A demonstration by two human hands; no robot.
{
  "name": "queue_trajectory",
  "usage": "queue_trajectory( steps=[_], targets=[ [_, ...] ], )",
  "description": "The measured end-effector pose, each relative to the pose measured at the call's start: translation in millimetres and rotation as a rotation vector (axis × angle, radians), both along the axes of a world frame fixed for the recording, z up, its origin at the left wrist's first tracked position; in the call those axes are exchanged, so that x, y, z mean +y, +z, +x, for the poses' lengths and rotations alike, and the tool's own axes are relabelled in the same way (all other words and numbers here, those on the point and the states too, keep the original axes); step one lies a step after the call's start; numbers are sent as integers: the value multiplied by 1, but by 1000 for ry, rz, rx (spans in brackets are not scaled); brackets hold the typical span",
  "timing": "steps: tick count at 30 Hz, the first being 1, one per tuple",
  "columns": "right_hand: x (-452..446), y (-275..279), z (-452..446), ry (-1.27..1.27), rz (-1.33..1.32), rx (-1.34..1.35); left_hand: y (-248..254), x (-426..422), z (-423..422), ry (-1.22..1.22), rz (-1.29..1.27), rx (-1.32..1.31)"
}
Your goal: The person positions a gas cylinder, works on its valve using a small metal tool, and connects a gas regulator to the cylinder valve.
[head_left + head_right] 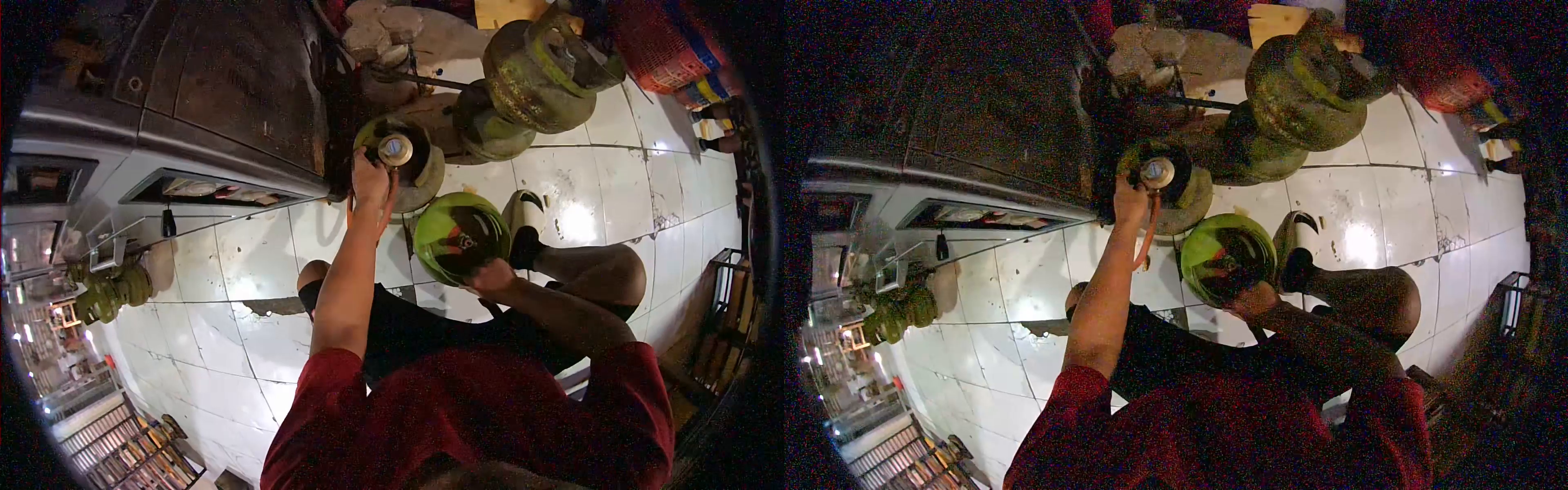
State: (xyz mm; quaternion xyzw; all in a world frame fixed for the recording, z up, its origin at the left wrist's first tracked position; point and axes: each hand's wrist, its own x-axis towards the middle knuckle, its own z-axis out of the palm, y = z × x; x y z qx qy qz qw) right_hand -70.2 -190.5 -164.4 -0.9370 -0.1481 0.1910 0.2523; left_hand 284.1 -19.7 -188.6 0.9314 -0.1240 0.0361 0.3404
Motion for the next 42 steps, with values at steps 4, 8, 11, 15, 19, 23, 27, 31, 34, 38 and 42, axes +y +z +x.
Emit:
queue_trajectory(
  steps=[4,8,11,15,19,23,27,31,34,38,42],
  targets=[
    [0,23,11,88,-148,-313,69,-5,-12,83,-152,515],
    [-4,-4,0,174,-225,-13,143,3,-7,-480,759,455],
    [4,29,13,65,-169,88,131,15,14,-776,803,0],
    [5,48,23,27,-224,53,117,4,39,-980,825,-412],
    [12,79,30,46,-275,-100,111,2,31,-990,870,-430],
    [12,72,29,44,-357,-220,66,-2,63,-1112,925,-596],
    [14,83,43,129,-390,216,110,-8,68,-1244,973,-434],
    [19,-25,15,-203,336,124,119,-4,74,-1264,802,-142],
    [9,-8,5,-278,459,-134,83,-11,70,-1162,617,79],
    [8,78,28,-12,-50,-216,64,-13,47,-864,444,211],
    [5,90,50,96,-180,144,100,-18,15,-634,366,93]
  ],
)
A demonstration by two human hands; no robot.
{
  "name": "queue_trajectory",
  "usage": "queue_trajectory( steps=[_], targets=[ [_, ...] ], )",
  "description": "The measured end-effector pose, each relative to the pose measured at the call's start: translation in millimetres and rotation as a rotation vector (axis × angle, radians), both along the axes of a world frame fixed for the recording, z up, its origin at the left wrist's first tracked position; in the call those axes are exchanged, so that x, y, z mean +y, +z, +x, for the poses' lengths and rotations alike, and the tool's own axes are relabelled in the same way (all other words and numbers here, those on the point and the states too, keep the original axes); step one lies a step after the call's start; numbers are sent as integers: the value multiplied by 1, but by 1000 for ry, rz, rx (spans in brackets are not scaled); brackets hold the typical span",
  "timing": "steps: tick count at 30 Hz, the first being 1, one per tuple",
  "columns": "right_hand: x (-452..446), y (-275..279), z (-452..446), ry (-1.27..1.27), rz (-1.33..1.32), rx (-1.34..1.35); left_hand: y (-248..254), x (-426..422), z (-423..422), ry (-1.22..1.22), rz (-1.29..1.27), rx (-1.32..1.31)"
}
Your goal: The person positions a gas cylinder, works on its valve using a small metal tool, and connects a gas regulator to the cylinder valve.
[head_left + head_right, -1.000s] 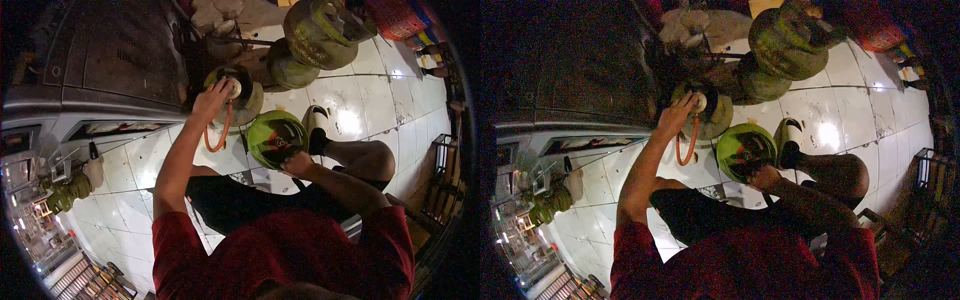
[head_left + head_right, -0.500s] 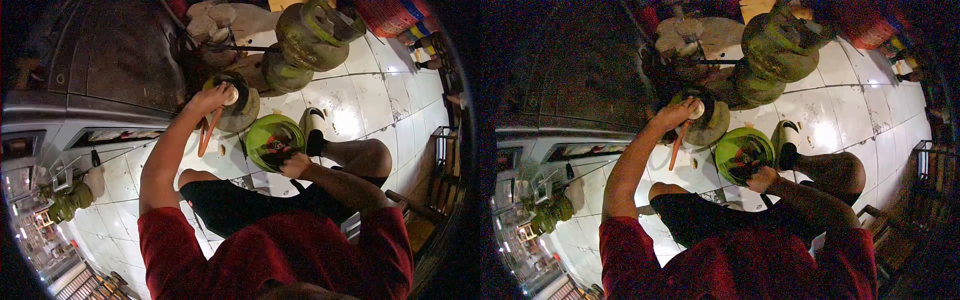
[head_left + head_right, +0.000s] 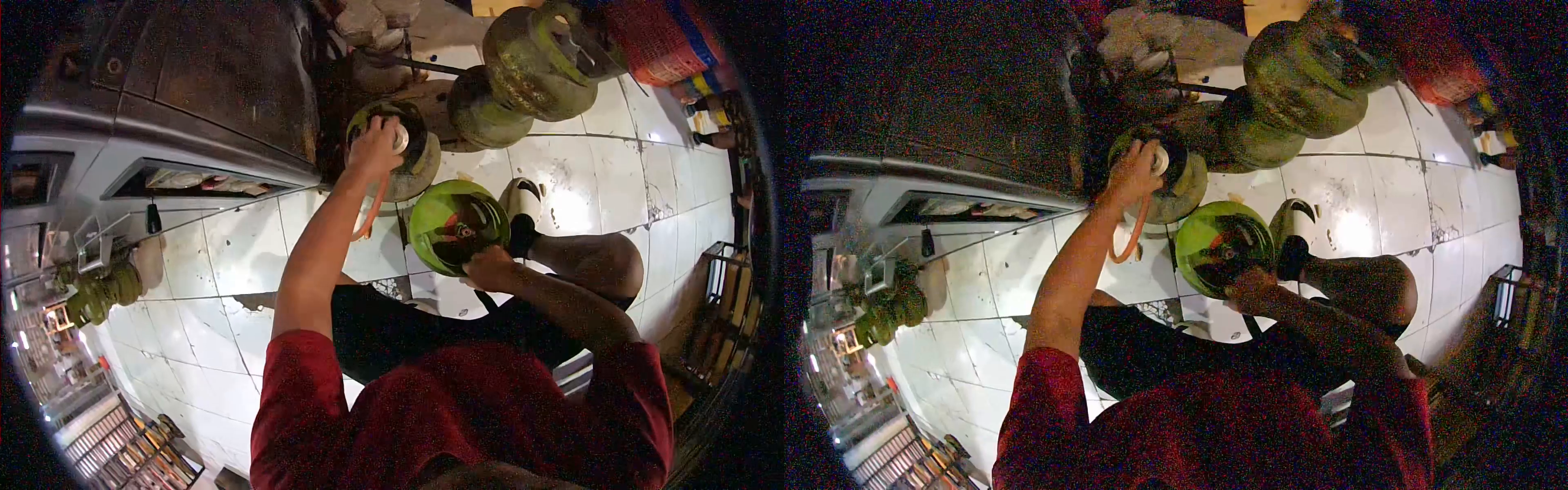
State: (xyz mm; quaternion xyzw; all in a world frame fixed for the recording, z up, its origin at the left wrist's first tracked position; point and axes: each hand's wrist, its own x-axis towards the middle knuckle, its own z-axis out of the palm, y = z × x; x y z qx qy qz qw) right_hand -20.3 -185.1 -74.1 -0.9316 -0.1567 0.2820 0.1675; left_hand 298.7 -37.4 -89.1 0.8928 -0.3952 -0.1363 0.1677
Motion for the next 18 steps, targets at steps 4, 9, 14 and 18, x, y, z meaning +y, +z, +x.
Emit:
queue_trajectory(
  steps=[4,9,14,18],
  targets=[
    [6,5,10,23,41,227,60,17,-26,111,-26,209],
    [3,-6,19,-2,202,270,48,94,-90,-294,-59,343],
    [7,-15,28,80,168,385,-56,139,-176,-954,194,278],
    [8,-21,21,19,198,312,-174,168,-211,-868,336,264]
  ],
)
